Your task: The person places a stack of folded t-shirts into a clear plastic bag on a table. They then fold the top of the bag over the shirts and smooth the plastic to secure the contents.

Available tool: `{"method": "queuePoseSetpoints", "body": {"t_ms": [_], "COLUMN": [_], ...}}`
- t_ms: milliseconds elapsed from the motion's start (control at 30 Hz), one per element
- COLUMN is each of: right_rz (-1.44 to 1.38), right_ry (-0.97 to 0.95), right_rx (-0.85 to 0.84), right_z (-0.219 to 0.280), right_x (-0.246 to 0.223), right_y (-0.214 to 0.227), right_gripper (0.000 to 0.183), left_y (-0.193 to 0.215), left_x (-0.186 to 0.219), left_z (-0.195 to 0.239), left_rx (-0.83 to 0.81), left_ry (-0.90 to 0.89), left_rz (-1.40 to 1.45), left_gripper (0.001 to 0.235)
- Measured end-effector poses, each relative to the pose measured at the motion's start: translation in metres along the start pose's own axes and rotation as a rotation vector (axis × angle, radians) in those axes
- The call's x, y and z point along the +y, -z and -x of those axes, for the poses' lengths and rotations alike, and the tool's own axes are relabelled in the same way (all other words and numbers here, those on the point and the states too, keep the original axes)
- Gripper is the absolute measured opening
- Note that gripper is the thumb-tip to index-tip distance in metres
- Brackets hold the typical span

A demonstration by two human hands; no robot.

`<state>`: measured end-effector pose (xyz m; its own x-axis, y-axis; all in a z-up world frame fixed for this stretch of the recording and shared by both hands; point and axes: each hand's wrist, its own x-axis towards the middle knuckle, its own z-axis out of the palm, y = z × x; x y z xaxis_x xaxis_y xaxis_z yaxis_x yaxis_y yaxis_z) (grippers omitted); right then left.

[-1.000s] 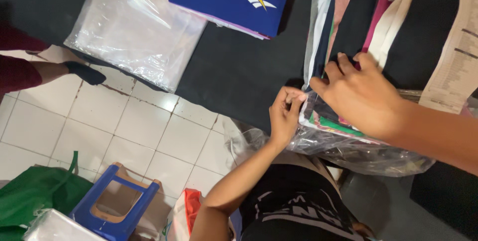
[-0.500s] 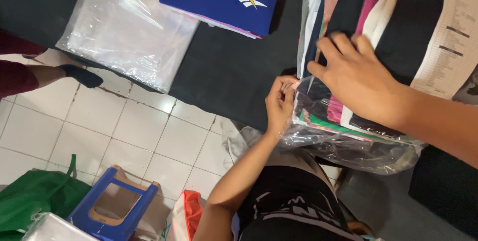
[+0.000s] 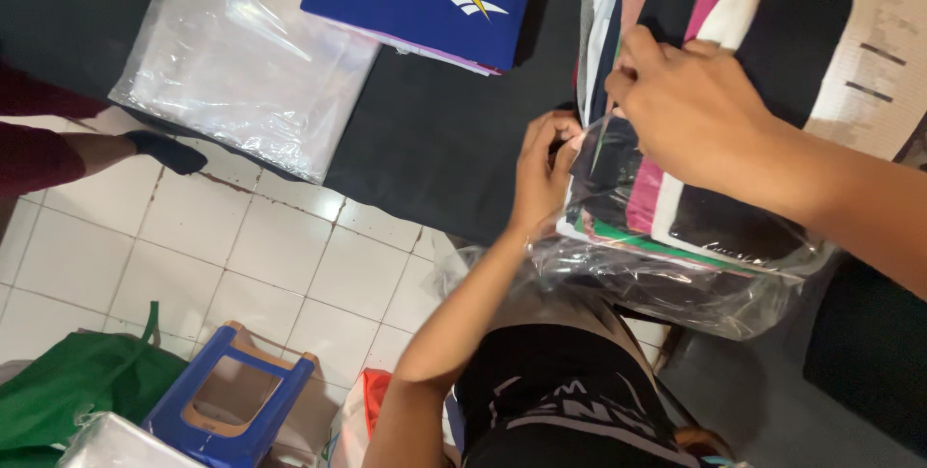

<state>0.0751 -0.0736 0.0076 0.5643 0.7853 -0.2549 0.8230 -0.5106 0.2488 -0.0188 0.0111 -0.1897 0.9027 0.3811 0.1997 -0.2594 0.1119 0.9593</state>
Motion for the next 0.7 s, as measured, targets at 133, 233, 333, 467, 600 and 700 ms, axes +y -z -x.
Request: {"method": "queuePoseSetpoints", "body": {"t_ms": [133,233,333,467,600,700], "right_rz": [0.031,0.03,-0.112,-0.203,-0.48,-0.719], "right_ry": [-0.003,-0.035,-0.101,-0.104,-0.061,-0.029], "right_rx": [-0.121,-0.143,-0.147,-0.219,-0.14,0.05], "right_z": [-0.004,0.001,0.001,-0.017,-0.015,0.025], "right_x": [-0.005,0.0,0.011,0.014,0.011,0.024], "right_y": [-0.004,-0.004,-0.001,0.008,0.03,0.053], "right_gripper": [0.03,0.026,0.032,0.027,0.031,0.027], "left_y": [-0.01,-0.009,-0.001,0.018,0.04,0.043], "left_x": [-0.003,-0.018,-0.04,-0.06,-0.035,0.012], "left_z": [0.008,0.003,-0.017,-0.053,-0.058,-0.056], "left_rx": [0.011,-0.088,-0.268,-0.531,-0.581,-0.516], "left_ry": [0.365,0.314,0.32,0.393,0.209,0.268], "left_rz": [0.135,0.26,0.263,0.387,0.193,-0.118], "left_gripper": [0.006,0.006,0.006,0.007,0.01,0.013]}}
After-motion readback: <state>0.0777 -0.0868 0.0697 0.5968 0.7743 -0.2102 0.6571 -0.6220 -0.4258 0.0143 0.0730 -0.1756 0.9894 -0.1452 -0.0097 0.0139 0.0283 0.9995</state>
